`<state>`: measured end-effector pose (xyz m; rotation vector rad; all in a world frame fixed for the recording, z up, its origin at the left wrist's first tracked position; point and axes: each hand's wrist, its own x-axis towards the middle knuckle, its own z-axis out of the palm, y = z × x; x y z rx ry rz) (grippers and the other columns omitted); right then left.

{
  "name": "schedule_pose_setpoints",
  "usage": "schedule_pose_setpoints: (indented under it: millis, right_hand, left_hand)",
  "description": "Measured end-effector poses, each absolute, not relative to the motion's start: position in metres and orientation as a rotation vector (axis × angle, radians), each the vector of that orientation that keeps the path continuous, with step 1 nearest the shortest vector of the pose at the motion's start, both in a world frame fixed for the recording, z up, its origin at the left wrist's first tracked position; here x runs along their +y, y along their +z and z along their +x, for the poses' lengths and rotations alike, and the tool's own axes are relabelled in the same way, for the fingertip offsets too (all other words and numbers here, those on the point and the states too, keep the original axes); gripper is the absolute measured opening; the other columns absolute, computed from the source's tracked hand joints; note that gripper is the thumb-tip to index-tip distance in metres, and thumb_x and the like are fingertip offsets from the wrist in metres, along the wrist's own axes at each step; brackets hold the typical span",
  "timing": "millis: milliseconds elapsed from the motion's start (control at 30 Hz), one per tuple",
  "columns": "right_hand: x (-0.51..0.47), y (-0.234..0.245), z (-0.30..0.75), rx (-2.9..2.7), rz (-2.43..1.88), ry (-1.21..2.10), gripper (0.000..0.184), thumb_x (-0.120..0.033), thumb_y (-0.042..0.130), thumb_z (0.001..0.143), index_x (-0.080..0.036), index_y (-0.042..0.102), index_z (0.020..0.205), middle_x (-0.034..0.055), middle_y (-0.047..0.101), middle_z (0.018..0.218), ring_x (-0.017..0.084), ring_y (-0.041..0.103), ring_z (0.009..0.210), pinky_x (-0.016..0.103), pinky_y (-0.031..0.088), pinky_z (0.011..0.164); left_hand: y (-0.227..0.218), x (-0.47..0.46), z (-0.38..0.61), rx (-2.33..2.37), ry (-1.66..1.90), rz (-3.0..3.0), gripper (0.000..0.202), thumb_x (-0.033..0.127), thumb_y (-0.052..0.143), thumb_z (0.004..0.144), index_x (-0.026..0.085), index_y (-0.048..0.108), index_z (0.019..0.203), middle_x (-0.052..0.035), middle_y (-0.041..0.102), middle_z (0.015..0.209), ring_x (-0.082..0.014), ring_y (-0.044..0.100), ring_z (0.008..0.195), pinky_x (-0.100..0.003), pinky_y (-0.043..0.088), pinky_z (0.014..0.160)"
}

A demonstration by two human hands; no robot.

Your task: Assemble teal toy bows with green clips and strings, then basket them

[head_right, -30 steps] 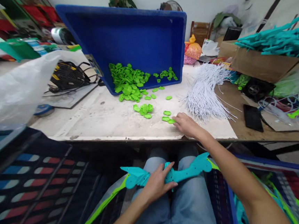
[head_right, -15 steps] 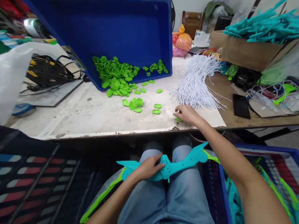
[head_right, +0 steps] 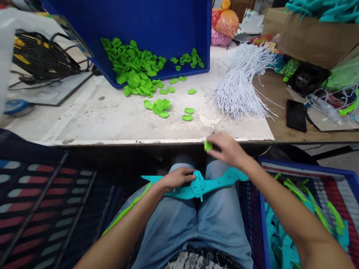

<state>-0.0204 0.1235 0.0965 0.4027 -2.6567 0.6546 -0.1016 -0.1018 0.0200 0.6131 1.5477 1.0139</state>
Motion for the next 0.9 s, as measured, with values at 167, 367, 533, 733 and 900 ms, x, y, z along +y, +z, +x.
schedule_pose_setpoints:
  millis: [167, 367, 533, 733, 900]
  right_hand:
    - [0.054, 0.047, 0.039, -2.74, 0.579, 0.651, 0.019, -0.026, 0.052, 0.092, -0.016, 0.064, 0.104, 0.0108, 0.067, 0.106, 0.024, 0.057, 0.092, 0.039, 0.049, 0.076]
    - [0.037, 0.018, 0.051, -2.71, 0.395, 0.672, 0.019, -0.024, 0.054, 0.092, -0.019, 0.065, 0.105, 0.0096, 0.067, 0.111, 0.026, 0.056, 0.099, 0.041, 0.048, 0.08]
    - [0.031, 0.018, 0.048, -2.674, 0.079, 1.002, 0.012, -0.024, 0.06, 0.089, -0.021, 0.065, 0.099, 0.0083, 0.066, 0.109, 0.023, 0.058, 0.096, 0.039, 0.05, 0.082]
    - [0.03, 0.018, 0.042, -2.68, -0.026, 1.136, 0.005, -0.023, 0.064, 0.084, -0.021, 0.063, 0.089, 0.0076, 0.066, 0.102, 0.023, 0.06, 0.095, 0.039, 0.051, 0.082]
    - [0.03, 0.02, 0.042, -2.632, 0.138, 1.058, 0.033, -0.025, 0.061, 0.087, -0.021, 0.056, 0.119, 0.0109, 0.064, 0.112, 0.026, 0.057, 0.104, 0.044, 0.051, 0.087]
  left_hand:
    - [0.02, -0.1, -0.102, 1.57, 0.99, 0.64, 0.049, 0.061, 0.062, 0.066, 0.014, 0.061, 0.08, 0.0051, 0.039, 0.058, -0.0103, 0.031, 0.055, -0.024, 0.024, 0.051]
    - [0.015, -0.101, -0.099, 1.506, 1.035, 0.593, 0.056, 0.066, 0.06, 0.066, 0.013, 0.06, 0.086, 0.0059, 0.035, 0.059, -0.01, 0.027, 0.057, -0.024, 0.022, 0.051]
    - [0.018, -0.105, -0.099, 1.519, 1.025, 0.707, 0.055, 0.064, 0.058, 0.072, 0.012, 0.061, 0.088, 0.0047, 0.041, 0.062, -0.0104, 0.033, 0.06, -0.023, 0.026, 0.053]
    - [0.022, -0.104, -0.094, 1.482, 1.097, 0.62, 0.054, 0.059, 0.063, 0.071, 0.01, 0.063, 0.095, 0.0016, 0.053, 0.069, -0.0118, 0.043, 0.064, -0.022, 0.032, 0.057]
    - [0.019, -0.104, -0.097, 1.495, 1.081, 0.633, 0.051, 0.057, 0.069, 0.066, 0.012, 0.063, 0.089, 0.0013, 0.054, 0.067, -0.0133, 0.046, 0.065, -0.022, 0.033, 0.057]
